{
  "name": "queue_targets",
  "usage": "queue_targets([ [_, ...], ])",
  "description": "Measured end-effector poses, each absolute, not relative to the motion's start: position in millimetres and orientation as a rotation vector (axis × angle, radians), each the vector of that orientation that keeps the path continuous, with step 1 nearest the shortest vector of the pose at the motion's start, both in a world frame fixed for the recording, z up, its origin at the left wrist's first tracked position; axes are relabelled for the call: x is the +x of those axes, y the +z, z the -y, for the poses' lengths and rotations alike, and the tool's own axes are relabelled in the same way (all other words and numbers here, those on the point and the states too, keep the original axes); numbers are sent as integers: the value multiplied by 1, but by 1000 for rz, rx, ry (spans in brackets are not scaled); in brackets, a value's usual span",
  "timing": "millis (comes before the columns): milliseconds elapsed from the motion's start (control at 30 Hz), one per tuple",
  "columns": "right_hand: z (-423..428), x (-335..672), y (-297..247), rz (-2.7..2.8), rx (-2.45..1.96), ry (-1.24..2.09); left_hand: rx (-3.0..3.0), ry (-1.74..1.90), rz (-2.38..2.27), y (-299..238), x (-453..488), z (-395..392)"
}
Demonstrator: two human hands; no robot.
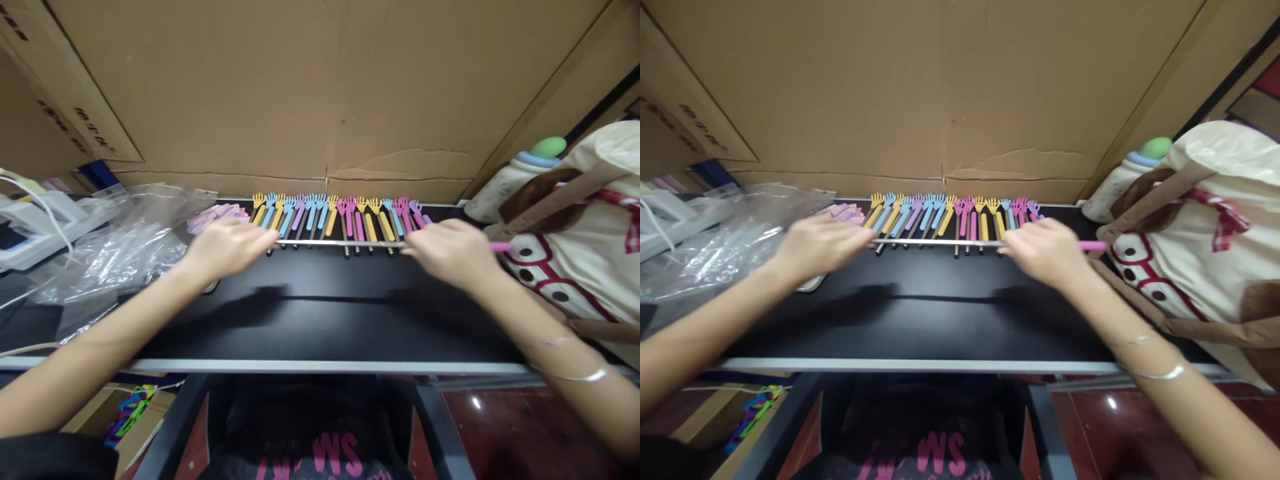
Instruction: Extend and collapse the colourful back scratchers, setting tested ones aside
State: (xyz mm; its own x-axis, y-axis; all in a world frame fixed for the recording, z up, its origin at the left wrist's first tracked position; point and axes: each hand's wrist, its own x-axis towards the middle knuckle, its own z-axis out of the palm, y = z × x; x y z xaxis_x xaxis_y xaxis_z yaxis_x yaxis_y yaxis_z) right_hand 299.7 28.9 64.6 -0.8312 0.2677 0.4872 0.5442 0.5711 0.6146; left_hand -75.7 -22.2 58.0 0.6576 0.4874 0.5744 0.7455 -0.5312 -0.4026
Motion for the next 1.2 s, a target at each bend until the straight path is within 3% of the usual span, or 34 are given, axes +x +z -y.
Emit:
queue_targets([
  [233, 9, 224, 59, 2494, -503, -1039, -2105, -388, 729, 63, 4, 44],
  [433, -18, 338, 71, 2373, -553, -1222, -1993, -270, 820, 73, -91, 53],
  [533, -34, 399, 68, 2316, -1038, -1131, -1844, -165, 1023, 71, -148, 52],
  [667, -42, 415, 65, 2306, -1224, -1006, -1818, -113, 1227, 67, -177, 49],
  [900, -51, 370, 67, 2382, -1132, -1126, -1756, -93, 1226, 68, -159, 30],
  [1033, -33, 299, 61, 2451, -884, -1123, -1938, -343, 824, 60, -90, 25],
  [1200, 18, 211, 57, 2392, -614, -1097, -2079, -453, 783, 57, 4, 40],
])
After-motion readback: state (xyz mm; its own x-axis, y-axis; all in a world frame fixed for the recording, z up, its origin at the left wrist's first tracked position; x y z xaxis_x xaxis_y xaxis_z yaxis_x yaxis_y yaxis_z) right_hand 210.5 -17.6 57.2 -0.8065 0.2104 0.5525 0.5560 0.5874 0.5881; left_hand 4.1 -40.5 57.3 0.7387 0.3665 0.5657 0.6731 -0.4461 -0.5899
